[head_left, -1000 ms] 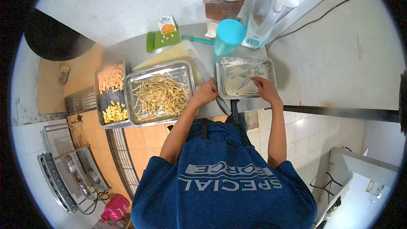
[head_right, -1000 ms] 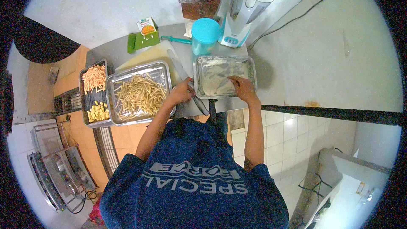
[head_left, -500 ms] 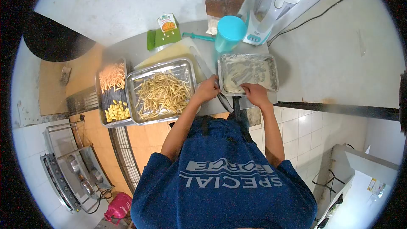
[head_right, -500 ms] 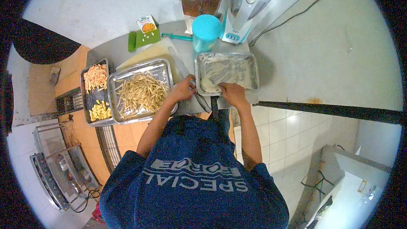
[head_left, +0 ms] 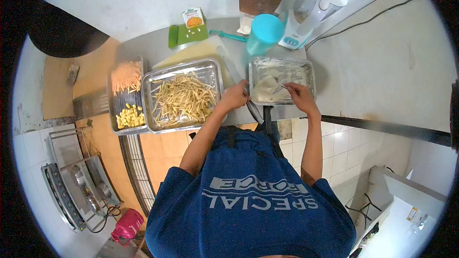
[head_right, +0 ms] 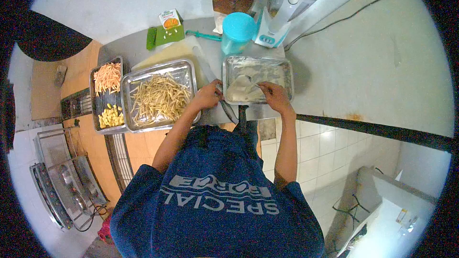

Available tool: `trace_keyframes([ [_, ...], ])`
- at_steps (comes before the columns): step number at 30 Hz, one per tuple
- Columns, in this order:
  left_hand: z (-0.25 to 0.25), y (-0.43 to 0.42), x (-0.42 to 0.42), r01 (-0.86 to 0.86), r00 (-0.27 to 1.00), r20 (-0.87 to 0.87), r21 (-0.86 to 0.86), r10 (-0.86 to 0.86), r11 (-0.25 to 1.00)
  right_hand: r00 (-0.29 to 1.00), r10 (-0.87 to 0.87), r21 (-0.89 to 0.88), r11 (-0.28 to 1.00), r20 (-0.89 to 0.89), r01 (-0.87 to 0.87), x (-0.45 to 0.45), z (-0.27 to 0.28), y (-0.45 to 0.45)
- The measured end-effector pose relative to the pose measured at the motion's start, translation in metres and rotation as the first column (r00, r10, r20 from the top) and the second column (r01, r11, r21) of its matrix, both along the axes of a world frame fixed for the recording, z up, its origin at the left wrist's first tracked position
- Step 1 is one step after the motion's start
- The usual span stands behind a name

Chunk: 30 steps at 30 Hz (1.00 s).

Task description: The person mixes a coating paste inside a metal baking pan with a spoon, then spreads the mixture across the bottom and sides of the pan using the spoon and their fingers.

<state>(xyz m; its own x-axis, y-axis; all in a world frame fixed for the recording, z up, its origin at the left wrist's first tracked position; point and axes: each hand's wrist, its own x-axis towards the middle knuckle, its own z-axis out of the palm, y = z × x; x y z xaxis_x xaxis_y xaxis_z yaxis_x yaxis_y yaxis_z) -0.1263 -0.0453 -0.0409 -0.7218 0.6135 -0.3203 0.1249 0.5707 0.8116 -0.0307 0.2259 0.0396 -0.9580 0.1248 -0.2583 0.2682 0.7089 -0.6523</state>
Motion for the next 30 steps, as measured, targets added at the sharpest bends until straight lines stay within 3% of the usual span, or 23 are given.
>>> trace_keyframes([
  [2,-0.007,0.0,0.0,0.012,1.0,-0.009,-0.008,-0.012,1.0,0.999,-0.042,-0.015,0.999,-0.008,0.042,0.001,0.003,-0.002],
  [4,0.001,0.001,0.001,-0.015,0.999,0.043,-0.04,0.017,0.999,0.996,0.083,0.167,0.982,0.042,-0.089,0.002,0.003,-0.001],
  [5,0.004,0.001,0.001,-0.019,0.999,0.044,-0.04,0.021,0.999,0.995,0.086,0.167,0.982,0.044,-0.093,0.002,0.001,-0.002],
  [7,0.004,0.001,0.001,-0.014,1.0,0.016,-0.042,0.015,0.999,0.999,-0.019,0.308,0.951,-0.031,0.028,0.003,-0.003,-0.002],
  [11,0.004,0.0,0.002,-0.023,0.999,0.03,-0.043,0.024,0.999,0.997,-0.073,0.333,0.939,-0.04,0.082,0.001,-0.002,0.002],
  [17,0.007,0.003,0.004,-0.036,0.999,0.001,-0.073,0.036,0.997,0.993,0.121,0.28,0.953,0.012,-0.119,0.007,-0.029,-0.009],
  [19,0.006,0.003,0.004,-0.046,0.998,0.046,-0.069,0.05,0.997,0.996,0.051,0.432,0.898,0.073,-0.078,0.006,-0.017,-0.017],
  [22,0.0,0.002,0.005,-0.006,0.999,-0.04,-0.081,0.002,0.997,0.996,0.011,0.397,0.918,-0.088,0.025,0.008,-0.019,-0.007],
  [25,-0.004,0.003,0.005,-0.009,0.997,-0.081,-0.084,0.002,0.996,0.997,-0.021,0.459,0.887,-0.073,0.053,0.007,-0.021,0.0],
  [30,0.004,0.003,0.005,-0.033,0.999,0.035,-0.089,0.036,0.995,0.988,-0.104,0.492,0.858,-0.111,0.146,0.01,-0.018,-0.002],
])
